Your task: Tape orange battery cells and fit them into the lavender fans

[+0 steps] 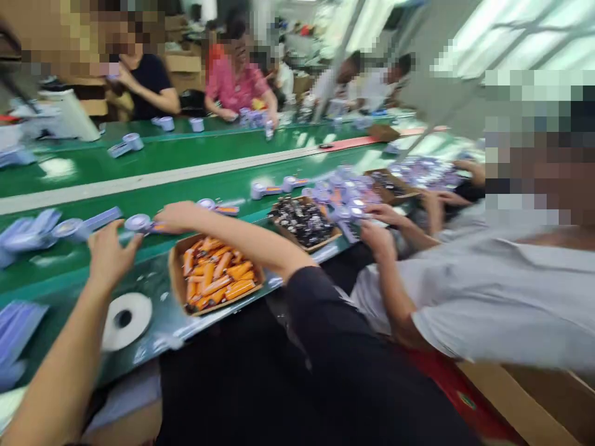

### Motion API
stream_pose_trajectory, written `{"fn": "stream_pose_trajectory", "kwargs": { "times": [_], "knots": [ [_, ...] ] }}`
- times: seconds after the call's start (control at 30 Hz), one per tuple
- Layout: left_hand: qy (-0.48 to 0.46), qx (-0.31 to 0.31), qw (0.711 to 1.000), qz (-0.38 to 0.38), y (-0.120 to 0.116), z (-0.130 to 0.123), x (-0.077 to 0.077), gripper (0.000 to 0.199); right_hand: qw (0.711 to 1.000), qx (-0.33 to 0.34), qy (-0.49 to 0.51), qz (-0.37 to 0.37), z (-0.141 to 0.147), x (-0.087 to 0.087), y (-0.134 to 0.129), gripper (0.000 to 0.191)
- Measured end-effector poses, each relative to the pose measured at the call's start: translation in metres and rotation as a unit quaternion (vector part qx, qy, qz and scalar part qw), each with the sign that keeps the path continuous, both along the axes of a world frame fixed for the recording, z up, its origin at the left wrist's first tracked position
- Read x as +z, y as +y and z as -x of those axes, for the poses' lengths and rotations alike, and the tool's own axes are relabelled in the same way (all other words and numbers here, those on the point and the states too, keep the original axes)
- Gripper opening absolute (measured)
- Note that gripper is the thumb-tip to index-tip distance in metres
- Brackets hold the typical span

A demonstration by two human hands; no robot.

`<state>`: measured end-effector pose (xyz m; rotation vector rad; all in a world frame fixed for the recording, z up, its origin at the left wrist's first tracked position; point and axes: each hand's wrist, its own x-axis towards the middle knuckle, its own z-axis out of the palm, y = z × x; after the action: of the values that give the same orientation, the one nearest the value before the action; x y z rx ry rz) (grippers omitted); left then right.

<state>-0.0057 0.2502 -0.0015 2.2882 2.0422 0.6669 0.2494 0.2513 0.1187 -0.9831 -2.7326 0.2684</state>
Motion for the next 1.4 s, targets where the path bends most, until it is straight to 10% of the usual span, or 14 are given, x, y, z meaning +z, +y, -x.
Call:
{"fn": "stream_pose_trajectory", "kwargs": {
  "times": [0.17,0.27,0.43,0.57,0.73,0.9,1.07,1.4],
  "knots": [
    [0.07,-0.161,0.98,0.092,-0.171,0.067,-0.047,0.054,0.987,0.066,0.106,0.105,-0.091,-0.034,-0.081,0.022],
    [0.094,-0.173,0.979,0.056,-0.213,0.086,-0.061,0.043,0.96,0.074,0.187,0.197,-0.115,-0.059,-0.138,0.022],
    [0.049,-0.161,0.976,-0.139,-0.208,0.044,-0.024,0.039,0.898,-0.048,0.251,0.358,-0.065,-0.087,-0.192,0.054],
    [0.006,-0.203,0.952,-0.227,-0.201,0.001,0.001,0.04,0.886,0.071,0.215,0.404,-0.03,-0.099,-0.203,0.032],
    [-0.12,-0.137,0.966,-0.184,-0.186,-0.006,-0.013,0.031,0.931,0.151,0.042,0.329,-0.041,-0.109,-0.203,0.029],
    [-0.143,-0.127,0.964,-0.183,-0.187,-0.013,-0.022,0.027,0.979,-0.063,0.065,0.18,-0.093,-0.084,-0.151,0.03],
    [-0.118,-0.147,0.962,-0.198,-0.191,-0.021,-0.019,0.031,0.936,-0.347,0.045,0.028,-0.128,-0.082,-0.094,0.031],
    [-0.087,-0.173,0.965,-0.179,-0.188,-0.031,-0.018,0.036,0.893,-0.338,0.29,0.059,-0.12,-0.137,-0.088,0.018]
  ]
}}
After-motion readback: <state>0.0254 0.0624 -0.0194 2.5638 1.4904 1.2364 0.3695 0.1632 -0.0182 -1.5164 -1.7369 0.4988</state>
